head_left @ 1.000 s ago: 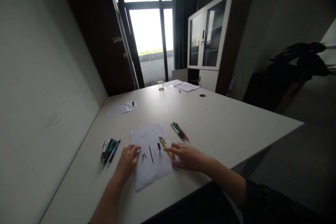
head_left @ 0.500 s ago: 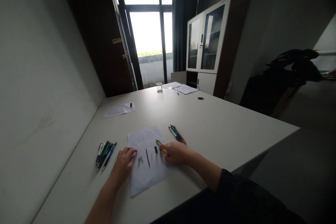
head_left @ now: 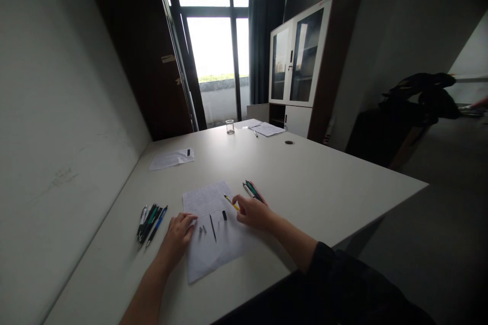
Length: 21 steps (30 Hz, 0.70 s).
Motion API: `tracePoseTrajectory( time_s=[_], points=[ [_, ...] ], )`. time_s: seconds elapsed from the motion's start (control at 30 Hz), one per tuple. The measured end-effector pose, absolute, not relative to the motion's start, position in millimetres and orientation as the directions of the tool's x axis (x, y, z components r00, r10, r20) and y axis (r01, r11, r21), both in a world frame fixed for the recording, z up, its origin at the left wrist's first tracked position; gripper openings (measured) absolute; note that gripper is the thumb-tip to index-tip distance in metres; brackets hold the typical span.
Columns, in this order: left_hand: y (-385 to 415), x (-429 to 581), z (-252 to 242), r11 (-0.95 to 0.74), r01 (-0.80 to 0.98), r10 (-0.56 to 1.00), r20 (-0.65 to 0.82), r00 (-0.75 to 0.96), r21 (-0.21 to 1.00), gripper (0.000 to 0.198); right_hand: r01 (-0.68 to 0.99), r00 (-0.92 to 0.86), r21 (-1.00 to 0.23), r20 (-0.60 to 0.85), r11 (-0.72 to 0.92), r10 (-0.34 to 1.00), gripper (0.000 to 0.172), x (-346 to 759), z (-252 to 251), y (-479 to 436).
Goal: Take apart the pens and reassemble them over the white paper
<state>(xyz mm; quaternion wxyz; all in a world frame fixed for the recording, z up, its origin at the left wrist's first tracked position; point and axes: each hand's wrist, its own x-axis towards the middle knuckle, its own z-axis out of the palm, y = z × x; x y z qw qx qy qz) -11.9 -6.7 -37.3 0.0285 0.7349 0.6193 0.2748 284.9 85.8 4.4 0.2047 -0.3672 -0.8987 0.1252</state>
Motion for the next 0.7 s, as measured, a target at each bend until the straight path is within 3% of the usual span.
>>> tracePoseTrajectory(
  time_s=[0.2,0.33,0.57,0.7],
  points=[
    [-7.6,-10.5,-37.3,-0.253,0.893,0.914,0.394,0.094,0.373,0.025,0.514,-0.494,-0.520,0.470,0.682,0.731,0.021,284.8,4.9,96.4],
    [-7.7,-9.2,-34.0,-0.298,0.885,0.875,0.473,0.103,0.358,0.028,0.423,-0.469,-0.578,0.520,0.698,0.714,0.015,280.7,11.5,99.4],
    [-7.6,-5.6,-25.8,-0.346,0.787,0.840,0.542,0.017,0.511,0.058,0.302,-0.517,-0.528,0.609,0.794,0.601,0.013,258.8,25.1,91.8],
    [-6.4,-5.1,-28.2,-0.356,0.763,0.849,0.528,0.023,0.539,0.063,0.225,-0.573,-0.482,0.637,0.847,0.515,0.011,241.3,26.2,87.5]
  ],
)
